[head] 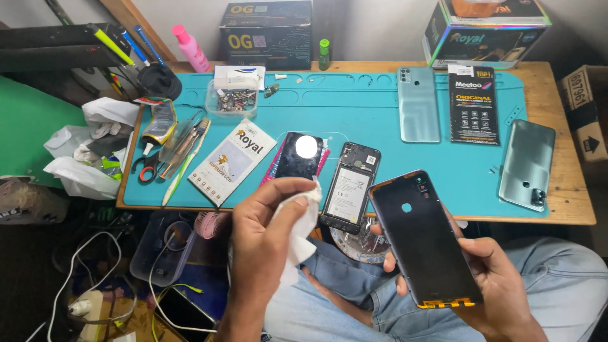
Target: Cleaning mobile phone components with a cloth and installing back covers onto the devices.
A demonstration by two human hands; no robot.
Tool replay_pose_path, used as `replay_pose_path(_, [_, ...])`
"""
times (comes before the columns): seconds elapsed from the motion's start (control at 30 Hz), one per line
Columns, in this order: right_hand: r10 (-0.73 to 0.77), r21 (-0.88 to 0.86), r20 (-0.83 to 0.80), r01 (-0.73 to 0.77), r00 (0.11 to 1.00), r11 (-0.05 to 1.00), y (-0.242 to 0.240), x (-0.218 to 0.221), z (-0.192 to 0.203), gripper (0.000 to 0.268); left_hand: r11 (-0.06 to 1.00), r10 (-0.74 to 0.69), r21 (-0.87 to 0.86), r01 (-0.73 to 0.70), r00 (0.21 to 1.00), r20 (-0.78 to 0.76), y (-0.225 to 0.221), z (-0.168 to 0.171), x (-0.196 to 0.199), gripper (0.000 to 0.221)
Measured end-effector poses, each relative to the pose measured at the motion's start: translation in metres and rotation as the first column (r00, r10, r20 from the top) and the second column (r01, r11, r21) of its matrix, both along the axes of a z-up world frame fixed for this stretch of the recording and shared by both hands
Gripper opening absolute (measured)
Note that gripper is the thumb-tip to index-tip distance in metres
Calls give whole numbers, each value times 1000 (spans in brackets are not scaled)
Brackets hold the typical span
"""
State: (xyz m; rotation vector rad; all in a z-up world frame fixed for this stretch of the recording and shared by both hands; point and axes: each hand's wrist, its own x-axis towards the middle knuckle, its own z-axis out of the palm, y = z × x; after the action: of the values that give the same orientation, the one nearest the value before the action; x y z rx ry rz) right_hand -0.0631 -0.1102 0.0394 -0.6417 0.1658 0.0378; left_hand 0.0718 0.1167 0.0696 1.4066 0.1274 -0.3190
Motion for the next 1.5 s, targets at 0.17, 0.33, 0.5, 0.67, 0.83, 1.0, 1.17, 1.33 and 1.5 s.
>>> replay_pose_path(0.17, [37, -1, 25, -37, 999, 999, -7, -8, -2, 65, 990, -140, 47, 136, 985, 104, -25, 12, -24, 28])
replay_pose_path(0.33, [77, 21, 82, -79, 994, 997, -15, -15, -10, 67, 970, -227, 117, 212, 964, 138, -40, 11, -37, 35])
replay_pose_path(0.5, [57, 50, 97, -62, 994, 997, -20, -16, -9, 69, 964, -263, 127, 233, 904, 337, -48, 5, -37, 1])
replay_pose_path(0.67, [42, 44, 13, -42, 999, 998, -30, -22, -12, 64, 968, -247, 103, 227, 929, 276, -51, 7, -43, 23])
replay_pose_path(0.83, [130, 71, -7, -129, 992, 989, -34, -21, -2, 74, 959, -257, 249, 139, 798, 545, -50, 13, -46, 7])
replay_pose_path(1.0, [127, 107, 28, -130, 991, 986, -37, -20, -4, 77, 964, -239, 222, 149, 852, 466, -46, 12, -53, 16])
replay_pose_path(1.17, [-112, -248, -212, 57, 971, 967, -44, -30, -38, 71, 970, -240, 169, 175, 805, 543, -62, 13, -53, 9])
replay_pose_path(1.33, [-365, -574, -484, 26, 796, 818, -19, -3, 7, 53, 950, -304, 236, 202, 762, 572, -77, 5, -57, 15])
replay_pose_path(1.5, [-415, -663, -394, 59, 820, 746, -12, 1, 13, 41, 935, -327, 331, 130, 679, 657, -81, -6, -63, 15])
